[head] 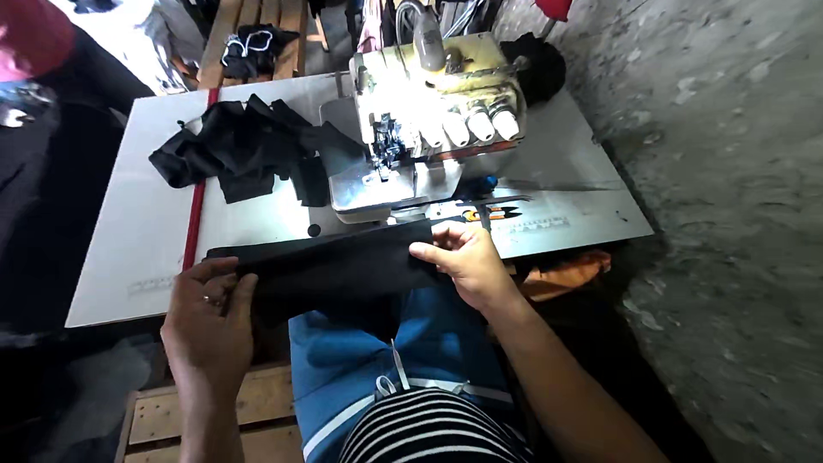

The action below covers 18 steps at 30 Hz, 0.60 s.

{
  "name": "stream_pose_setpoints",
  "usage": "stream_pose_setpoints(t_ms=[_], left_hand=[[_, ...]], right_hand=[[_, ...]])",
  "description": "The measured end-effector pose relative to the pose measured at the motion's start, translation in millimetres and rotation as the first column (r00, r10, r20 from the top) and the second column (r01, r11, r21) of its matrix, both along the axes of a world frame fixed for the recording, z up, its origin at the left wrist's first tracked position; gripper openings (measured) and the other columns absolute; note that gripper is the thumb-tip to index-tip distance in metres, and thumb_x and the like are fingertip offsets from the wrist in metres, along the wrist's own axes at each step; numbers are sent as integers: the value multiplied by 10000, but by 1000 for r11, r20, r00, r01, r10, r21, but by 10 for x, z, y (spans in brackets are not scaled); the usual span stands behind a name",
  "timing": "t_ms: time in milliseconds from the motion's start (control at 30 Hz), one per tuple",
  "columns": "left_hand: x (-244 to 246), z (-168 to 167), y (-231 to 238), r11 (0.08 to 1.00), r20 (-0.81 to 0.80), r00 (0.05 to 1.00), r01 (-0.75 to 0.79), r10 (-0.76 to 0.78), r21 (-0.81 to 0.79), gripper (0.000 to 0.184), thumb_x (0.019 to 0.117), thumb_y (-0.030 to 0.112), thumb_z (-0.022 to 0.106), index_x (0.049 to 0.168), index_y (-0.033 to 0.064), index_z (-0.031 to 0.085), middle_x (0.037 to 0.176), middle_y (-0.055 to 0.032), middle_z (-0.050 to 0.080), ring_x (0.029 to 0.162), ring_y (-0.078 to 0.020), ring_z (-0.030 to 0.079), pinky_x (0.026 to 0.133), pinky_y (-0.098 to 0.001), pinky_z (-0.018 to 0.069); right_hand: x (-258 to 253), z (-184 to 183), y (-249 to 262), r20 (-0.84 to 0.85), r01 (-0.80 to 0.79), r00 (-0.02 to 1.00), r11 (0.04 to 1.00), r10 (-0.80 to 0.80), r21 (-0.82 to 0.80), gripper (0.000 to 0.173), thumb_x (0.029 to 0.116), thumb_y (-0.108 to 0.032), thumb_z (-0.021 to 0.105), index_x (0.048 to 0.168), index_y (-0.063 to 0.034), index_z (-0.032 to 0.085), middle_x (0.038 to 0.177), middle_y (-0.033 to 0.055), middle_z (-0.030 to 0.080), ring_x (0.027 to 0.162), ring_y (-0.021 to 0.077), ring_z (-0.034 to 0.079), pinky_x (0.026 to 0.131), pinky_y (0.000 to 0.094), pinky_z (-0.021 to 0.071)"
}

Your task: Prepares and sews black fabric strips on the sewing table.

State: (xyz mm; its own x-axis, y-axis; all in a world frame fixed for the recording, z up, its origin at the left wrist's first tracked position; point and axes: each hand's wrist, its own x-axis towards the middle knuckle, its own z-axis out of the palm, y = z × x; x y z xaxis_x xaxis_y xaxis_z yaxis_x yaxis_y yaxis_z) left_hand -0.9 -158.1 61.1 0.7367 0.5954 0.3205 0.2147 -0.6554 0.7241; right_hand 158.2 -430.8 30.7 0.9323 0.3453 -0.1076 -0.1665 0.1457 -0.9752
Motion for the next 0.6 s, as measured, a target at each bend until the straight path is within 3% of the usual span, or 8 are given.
stream_pose_setpoints(t_ms=[67, 133, 300, 600], left_hand=[[-48, -35, 28, 998, 16, 1000, -14, 15, -61, 382, 957, 165, 699, 1283, 23, 560, 945, 19, 690, 799, 40, 641, 728, -157, 547], [-72, -78, 71, 991, 65, 998, 4, 4, -130, 398, 928, 129, 718, 1272, 29, 547, 959, 36, 690, 816, 28, 659, 742, -169, 568], [-37, -129, 108, 962, 187, 982, 43, 8, -269, 392, 871, 64, 760, 1156, 103, 494, 965, 85, 629, 876, 1, 654, 806, -204, 584], [24, -179, 174, 955, 273, 962, 93, -13, -282, 411, 847, 75, 799, 1064, 197, 471, 945, 140, 644, 875, 1, 668, 786, -211, 598]], right_hand=[[-34, 9, 41, 22, 41, 999, 999, -41, -20, 175, 773, -15, 876, 882, -26, 740, 717, 62, 687, 576, 83, 595, 553, 222, 525], [-44, 18, 42, 77, 44, 996, 997, -39, -63, 117, 842, -81, 845, 898, -30, 756, 737, 74, 703, 588, 107, 617, 560, 245, 545], [-36, 57, 44, 211, 83, 977, 980, -44, -181, 97, 908, -149, 797, 879, -63, 762, 728, 47, 712, 596, 114, 650, 569, 270, 574], [60, 13, 91, 272, 104, 961, 970, -42, -218, 83, 936, -149, 769, 906, -72, 765, 716, 24, 698, 566, 93, 614, 539, 247, 544]])
